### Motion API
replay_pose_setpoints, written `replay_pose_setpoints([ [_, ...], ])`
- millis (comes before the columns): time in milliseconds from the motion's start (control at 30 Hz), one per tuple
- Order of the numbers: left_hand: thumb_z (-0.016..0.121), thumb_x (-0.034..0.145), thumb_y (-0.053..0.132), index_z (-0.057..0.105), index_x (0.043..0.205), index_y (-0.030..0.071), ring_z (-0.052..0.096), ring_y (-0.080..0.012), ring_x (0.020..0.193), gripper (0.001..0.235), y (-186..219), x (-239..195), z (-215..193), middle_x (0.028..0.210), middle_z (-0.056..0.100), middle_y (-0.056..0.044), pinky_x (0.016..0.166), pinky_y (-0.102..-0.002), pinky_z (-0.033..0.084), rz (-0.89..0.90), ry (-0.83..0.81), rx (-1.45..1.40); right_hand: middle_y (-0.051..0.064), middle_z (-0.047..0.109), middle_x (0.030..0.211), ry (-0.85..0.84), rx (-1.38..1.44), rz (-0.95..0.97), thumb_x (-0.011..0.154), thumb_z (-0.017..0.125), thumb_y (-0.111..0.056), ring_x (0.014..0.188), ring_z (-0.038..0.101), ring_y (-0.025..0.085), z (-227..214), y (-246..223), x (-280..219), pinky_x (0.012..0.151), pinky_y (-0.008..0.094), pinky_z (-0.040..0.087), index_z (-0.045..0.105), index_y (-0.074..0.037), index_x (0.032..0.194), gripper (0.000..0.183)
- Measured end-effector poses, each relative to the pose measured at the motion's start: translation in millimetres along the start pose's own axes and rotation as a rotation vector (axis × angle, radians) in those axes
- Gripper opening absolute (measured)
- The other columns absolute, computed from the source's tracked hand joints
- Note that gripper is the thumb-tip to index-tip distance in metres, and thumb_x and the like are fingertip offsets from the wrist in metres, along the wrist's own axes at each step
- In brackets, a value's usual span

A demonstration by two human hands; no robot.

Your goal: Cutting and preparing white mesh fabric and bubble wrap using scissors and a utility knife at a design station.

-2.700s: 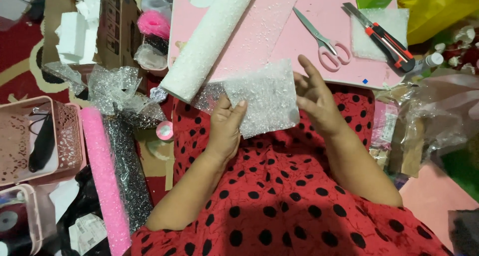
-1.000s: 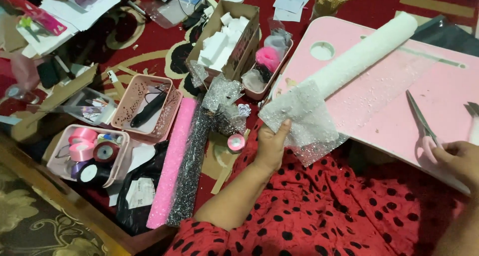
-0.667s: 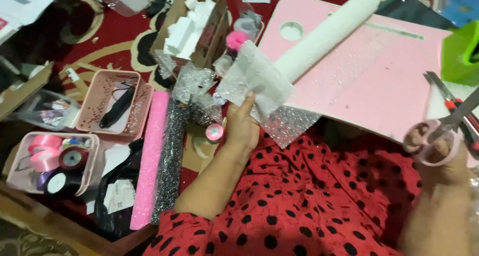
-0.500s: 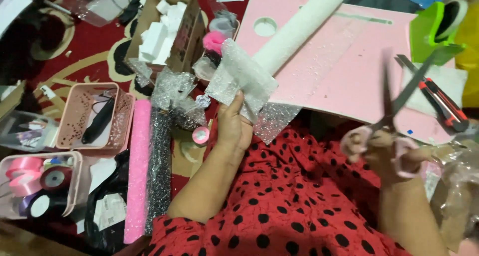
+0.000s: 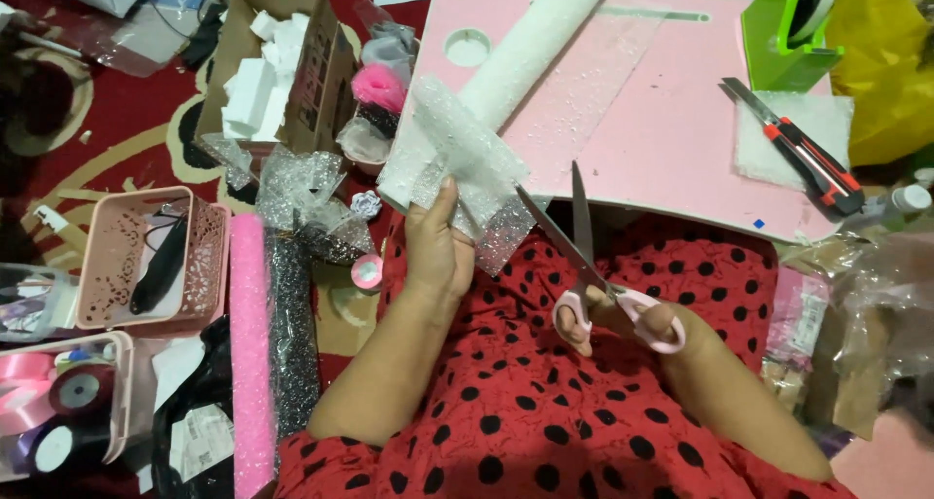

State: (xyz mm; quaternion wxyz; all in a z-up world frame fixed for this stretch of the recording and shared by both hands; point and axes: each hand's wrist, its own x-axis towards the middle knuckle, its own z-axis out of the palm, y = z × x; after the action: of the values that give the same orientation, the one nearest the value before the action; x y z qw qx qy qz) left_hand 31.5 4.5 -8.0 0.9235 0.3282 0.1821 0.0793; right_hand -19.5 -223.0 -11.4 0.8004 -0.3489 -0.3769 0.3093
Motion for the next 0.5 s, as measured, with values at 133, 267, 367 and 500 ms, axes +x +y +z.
replay_pose_setpoints([
  [133, 0.065, 0.085, 0.011, 0.061, 0.085, 0.005, 0.067, -0.018, 0.071, 0.007, -26, 13, -22, 0.076, 0.067, -0.009, 0.069, -0.034, 0.057, 0.048, -0.042, 0.098, 0.024, 0.051, 0.096, 0.024, 0.034, 0.01, 0.092, 0.048, -0.056, 0.077, 0.059, 0.033, 10, -4, 3, 0.069, 0.035, 0.049, 0.043, 0.017, 0.114, 0.077],
  [267, 0.068, 0.086, 0.012, 0.051, 0.071, 0.011, 0.058, -0.011, 0.064, 0.022, -37, 6, -28, 0.065, 0.059, -0.005, 0.067, -0.03, 0.054, 0.146, -0.042, 0.306, 0.026, 0.052, 0.09, 0.112, 0.07, 0.096, 0.092, 0.049, -0.015, 0.074, 0.061, 0.034, 24, -30, 25, 0.067, 0.034, 0.049, 0.045, 0.019, 0.109, 0.038],
  [367, 0.066, 0.088, 0.016, 0.032, 0.065, 0.015, 0.041, -0.0097, 0.056, 0.041, -27, -12, -10, 0.056, 0.042, 0.001, 0.06, -0.027, 0.044, 0.277, -0.009, 0.413, 0.026, 0.053, 0.076, 0.186, 0.028, 0.127, 0.088, 0.049, -0.012, 0.061, 0.062, 0.039, 25, -30, 26, 0.055, 0.039, 0.052, 0.049, 0.018, 0.098, 0.031],
  [500, 0.061, 0.093, 0.021, 0.031, 0.061, 0.018, 0.033, -0.0087, 0.042, 0.044, -20, -16, -2, 0.047, 0.035, 0.004, 0.05, -0.018, 0.036, 0.355, -0.04, 0.593, 0.025, 0.054, 0.074, 0.196, 0.023, 0.084, 0.088, 0.052, -0.02, 0.059, 0.062, 0.036, 28, -26, 29, 0.054, 0.037, 0.051, 0.05, 0.018, 0.096, 0.039],
])
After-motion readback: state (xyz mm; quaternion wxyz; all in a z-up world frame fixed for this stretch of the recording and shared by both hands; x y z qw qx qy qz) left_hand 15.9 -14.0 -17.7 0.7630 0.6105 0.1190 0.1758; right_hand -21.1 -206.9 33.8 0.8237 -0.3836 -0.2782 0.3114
